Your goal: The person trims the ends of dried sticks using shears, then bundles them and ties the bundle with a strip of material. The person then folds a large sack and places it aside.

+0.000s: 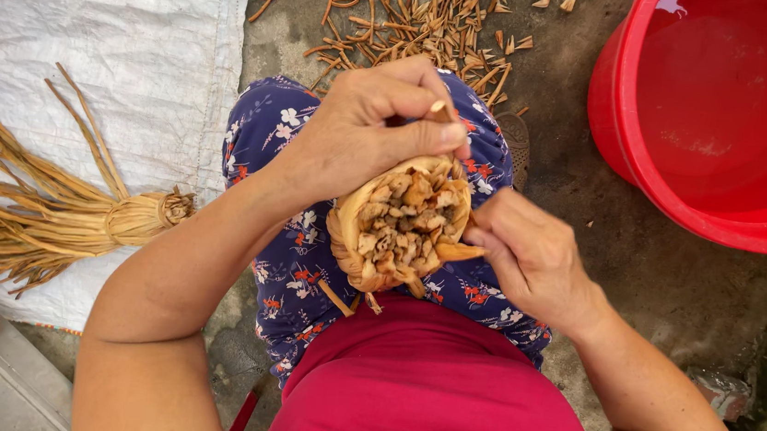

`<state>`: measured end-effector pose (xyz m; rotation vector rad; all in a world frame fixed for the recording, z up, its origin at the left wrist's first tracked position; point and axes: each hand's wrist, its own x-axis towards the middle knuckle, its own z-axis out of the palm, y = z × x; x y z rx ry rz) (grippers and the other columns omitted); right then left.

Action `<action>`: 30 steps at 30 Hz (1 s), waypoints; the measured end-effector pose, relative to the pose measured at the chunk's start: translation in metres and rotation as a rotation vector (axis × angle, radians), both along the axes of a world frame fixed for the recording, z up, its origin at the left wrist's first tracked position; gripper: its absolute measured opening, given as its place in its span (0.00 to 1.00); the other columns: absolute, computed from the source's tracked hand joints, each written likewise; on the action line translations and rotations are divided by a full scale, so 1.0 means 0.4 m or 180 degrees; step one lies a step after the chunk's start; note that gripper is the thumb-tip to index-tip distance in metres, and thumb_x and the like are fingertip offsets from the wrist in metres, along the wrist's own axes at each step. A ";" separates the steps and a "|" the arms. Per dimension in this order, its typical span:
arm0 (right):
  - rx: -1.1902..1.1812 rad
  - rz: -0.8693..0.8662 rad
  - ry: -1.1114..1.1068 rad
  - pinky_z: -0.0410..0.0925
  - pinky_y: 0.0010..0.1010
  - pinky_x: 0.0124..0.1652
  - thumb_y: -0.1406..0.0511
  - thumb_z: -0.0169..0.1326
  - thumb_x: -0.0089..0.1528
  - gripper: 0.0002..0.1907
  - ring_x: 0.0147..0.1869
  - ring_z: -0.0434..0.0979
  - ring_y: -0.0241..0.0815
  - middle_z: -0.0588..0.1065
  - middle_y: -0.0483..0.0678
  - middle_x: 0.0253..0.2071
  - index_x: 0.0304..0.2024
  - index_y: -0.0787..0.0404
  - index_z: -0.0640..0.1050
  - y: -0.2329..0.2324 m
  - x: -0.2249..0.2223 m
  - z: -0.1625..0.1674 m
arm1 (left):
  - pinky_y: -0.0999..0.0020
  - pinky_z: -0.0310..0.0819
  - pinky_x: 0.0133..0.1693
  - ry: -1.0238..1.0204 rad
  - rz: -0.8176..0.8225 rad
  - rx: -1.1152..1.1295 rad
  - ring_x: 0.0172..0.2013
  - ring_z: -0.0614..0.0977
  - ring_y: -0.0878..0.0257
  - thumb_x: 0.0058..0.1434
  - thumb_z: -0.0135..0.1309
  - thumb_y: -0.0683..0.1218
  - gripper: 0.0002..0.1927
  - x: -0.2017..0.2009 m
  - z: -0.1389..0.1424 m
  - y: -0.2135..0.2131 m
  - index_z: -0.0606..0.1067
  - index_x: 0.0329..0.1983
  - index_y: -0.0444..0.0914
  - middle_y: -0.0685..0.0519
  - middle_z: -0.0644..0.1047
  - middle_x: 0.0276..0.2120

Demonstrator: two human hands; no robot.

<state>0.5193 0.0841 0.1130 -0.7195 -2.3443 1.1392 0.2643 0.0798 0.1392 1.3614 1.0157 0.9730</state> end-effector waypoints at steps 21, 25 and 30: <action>0.1111 0.0347 0.0045 0.65 0.38 0.35 0.79 0.58 0.52 0.18 0.36 0.69 0.50 0.69 0.52 0.34 0.45 0.68 0.76 0.021 0.000 0.067 | 0.72 0.70 0.45 -0.1299 0.0283 -0.1162 0.40 0.74 0.67 0.75 0.49 0.49 0.18 0.037 0.011 -0.081 0.76 0.32 0.34 0.55 0.72 0.37; 0.1011 0.0393 0.0057 0.65 0.37 0.32 0.78 0.59 0.52 0.17 0.33 0.68 0.49 0.70 0.51 0.33 0.45 0.69 0.77 0.000 0.014 0.071 | 0.71 0.70 0.46 -0.1330 0.0445 -0.1066 0.40 0.75 0.67 0.74 0.49 0.49 0.18 0.042 0.021 -0.100 0.76 0.31 0.33 0.54 0.73 0.38; 0.0569 0.0458 0.0247 0.68 0.37 0.37 0.79 0.55 0.55 0.17 0.38 0.73 0.51 0.73 0.54 0.39 0.47 0.68 0.74 0.012 0.026 0.074 | 0.73 0.72 0.49 -0.1169 0.0129 -0.0961 0.43 0.77 0.68 0.76 0.49 0.50 0.18 0.023 0.041 -0.097 0.79 0.36 0.33 0.54 0.76 0.41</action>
